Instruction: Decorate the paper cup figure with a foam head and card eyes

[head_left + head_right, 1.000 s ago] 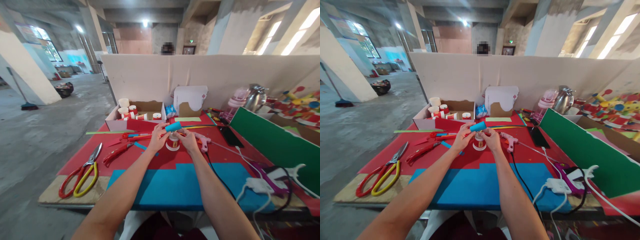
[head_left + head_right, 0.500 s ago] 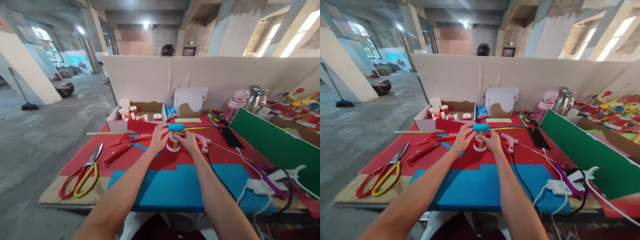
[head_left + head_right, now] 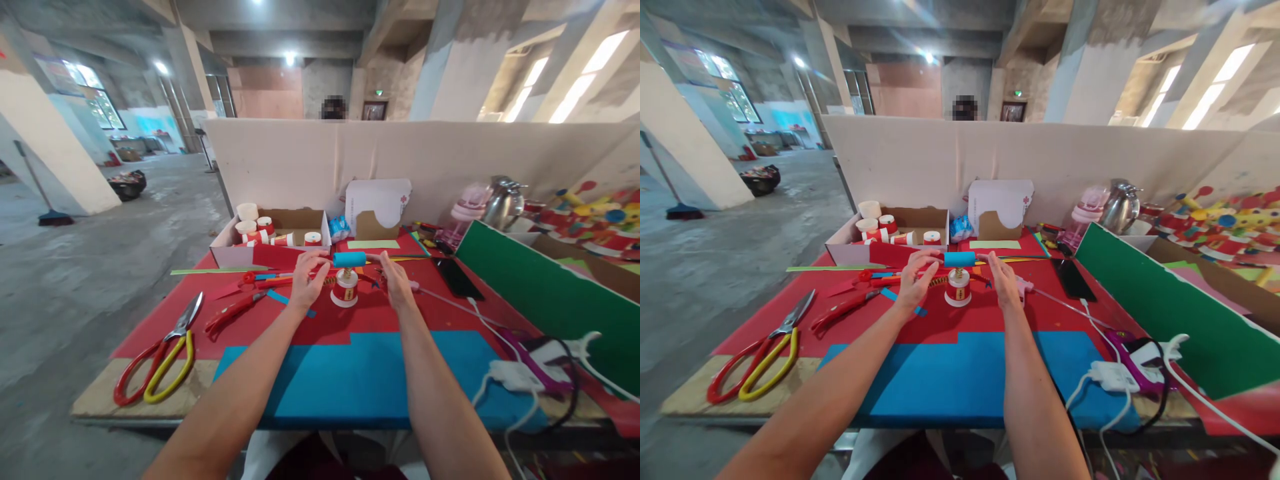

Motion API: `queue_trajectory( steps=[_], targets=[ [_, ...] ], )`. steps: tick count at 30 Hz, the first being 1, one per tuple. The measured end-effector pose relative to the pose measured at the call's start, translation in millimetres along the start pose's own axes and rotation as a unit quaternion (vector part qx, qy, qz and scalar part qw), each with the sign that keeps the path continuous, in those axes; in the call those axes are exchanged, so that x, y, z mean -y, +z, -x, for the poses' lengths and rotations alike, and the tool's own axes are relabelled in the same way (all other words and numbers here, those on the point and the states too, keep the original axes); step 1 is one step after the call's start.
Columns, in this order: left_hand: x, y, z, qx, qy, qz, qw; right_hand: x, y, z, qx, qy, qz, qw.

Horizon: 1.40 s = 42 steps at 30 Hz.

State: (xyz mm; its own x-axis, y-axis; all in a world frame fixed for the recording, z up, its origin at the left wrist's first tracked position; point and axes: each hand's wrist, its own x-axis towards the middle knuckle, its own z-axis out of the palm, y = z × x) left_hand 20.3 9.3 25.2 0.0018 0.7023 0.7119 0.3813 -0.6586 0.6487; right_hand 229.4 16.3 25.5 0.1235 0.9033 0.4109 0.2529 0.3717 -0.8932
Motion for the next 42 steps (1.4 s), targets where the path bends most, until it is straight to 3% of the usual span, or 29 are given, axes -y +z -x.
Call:
queue_trajectory(
  steps=[3,6,11,18,25,31,42],
  targets=[
    [-0.9,-1.8,-0.1,-0.015,-0.017,-0.027,0.999,6.3,0.3,2.6,0.052,0.051,-0.014,0.997],
    [-0.3,-3.3,-0.6,-0.025,-0.021,-0.04,0.999,11.4,2.7,6.5,0.099,0.037,0.042,0.993],
    [1.9,-2.2,-0.4,-0.034,-0.02,-0.024,0.999,5.9,14.6,10.4,0.125,0.053,0.137,0.981],
    [1.3,0.3,0.2,-0.026,-0.007,-0.019,0.999,2.0,28.5,11.3,0.136,-0.032,0.216,0.966],
    [-0.2,0.2,0.8,-0.004,0.009,0.0,1.0,5.3,30.8,13.3,0.134,-0.03,0.191,0.972],
    [2.7,7.9,1.4,0.035,0.002,0.003,0.999,10.8,29.9,12.2,0.111,0.011,0.081,0.99],
    [8.1,12.8,1.0,0.031,-0.061,0.012,0.998,-3.9,36.5,9.9,0.109,0.035,0.023,0.993]
  ],
)
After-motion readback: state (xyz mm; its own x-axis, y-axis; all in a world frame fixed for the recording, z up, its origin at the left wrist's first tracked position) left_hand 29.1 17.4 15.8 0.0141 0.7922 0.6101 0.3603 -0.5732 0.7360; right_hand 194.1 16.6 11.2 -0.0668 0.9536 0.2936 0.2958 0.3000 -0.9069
